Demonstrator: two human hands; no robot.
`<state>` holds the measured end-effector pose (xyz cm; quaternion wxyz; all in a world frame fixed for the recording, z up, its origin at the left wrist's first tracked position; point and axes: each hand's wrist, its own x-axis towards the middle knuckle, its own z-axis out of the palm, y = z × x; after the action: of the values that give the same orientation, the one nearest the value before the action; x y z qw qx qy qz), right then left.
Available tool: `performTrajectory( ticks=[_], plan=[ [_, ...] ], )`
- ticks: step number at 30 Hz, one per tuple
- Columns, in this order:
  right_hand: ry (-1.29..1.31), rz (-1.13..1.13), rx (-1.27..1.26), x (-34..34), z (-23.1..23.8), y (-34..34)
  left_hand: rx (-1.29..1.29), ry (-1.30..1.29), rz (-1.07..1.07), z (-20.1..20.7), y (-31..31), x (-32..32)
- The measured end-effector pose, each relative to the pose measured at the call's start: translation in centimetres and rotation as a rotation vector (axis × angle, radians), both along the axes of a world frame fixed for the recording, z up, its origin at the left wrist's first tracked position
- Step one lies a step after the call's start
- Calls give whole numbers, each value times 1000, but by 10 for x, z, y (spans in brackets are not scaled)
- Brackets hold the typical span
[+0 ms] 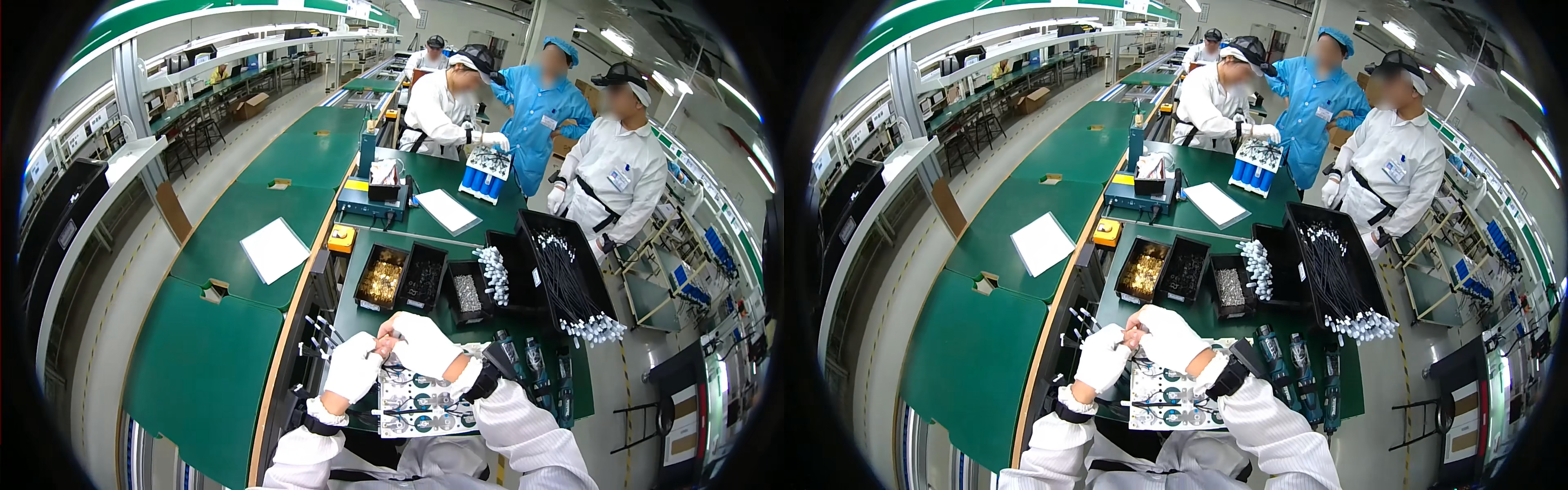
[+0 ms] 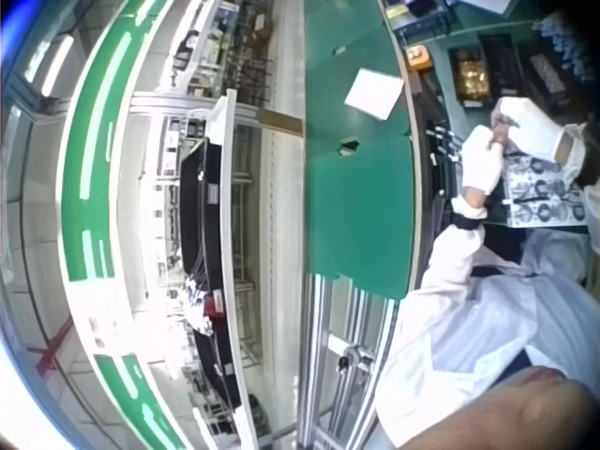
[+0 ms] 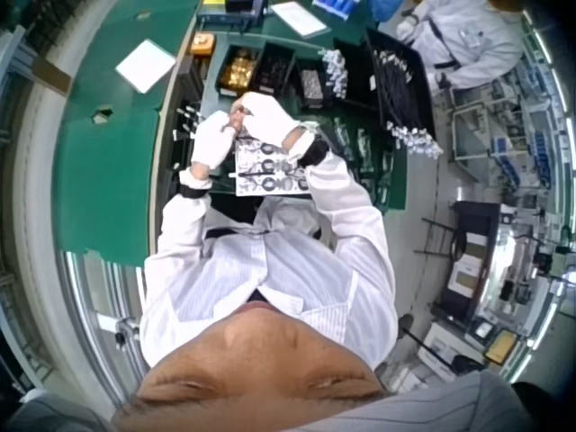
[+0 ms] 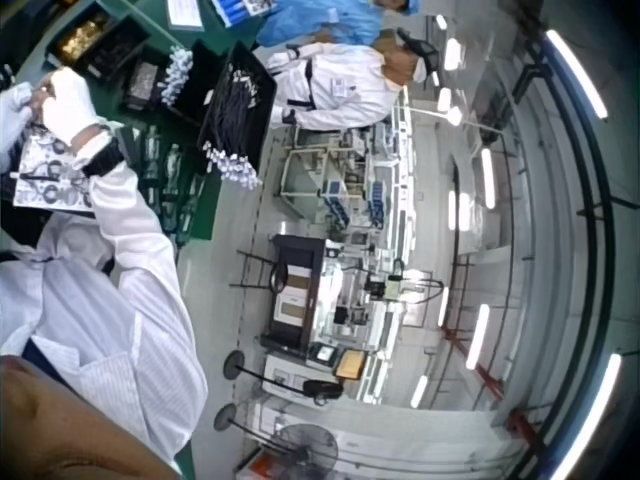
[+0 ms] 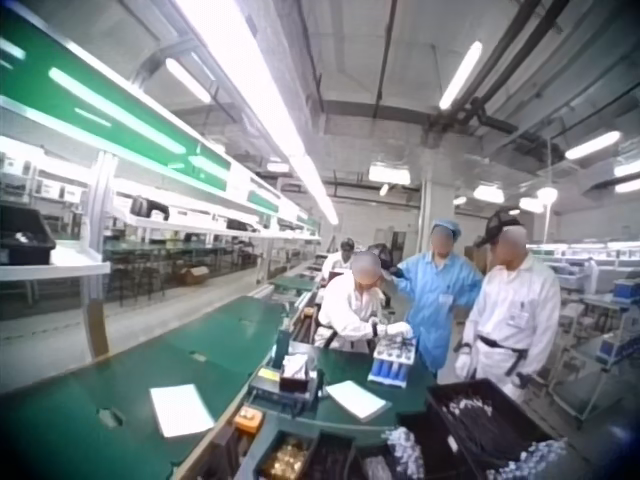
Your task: Assembling components and wiring for large battery pack modules on a factory assembly line using electric screwdrivers and wire connectors.
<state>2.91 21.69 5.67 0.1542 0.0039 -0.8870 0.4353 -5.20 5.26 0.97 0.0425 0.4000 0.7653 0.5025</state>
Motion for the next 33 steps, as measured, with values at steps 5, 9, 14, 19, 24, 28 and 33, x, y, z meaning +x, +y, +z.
performTrajectory(
  ticks=[5,9,14,19,24,28,33],
  plan=[
    [-148,-52,62,-2,3,-4,-49,130,5,11,-17,6],
    [-119,57,401,3,-8,0,-89,90,-31,-3,-34,10],
    [-52,134,857,17,-12,-13,45,-99,14,-22,-35,17],
    [-72,112,872,17,-20,-19,62,-93,-15,-24,-34,16],
    [-8,51,785,17,-23,-29,33,-127,-14,-18,-35,15],
    [5,-11,839,21,-21,-37,72,-155,-32,-14,-36,15],
    [-13,40,824,19,-19,-36,91,-134,-33,-15,-34,16]
  ],
)
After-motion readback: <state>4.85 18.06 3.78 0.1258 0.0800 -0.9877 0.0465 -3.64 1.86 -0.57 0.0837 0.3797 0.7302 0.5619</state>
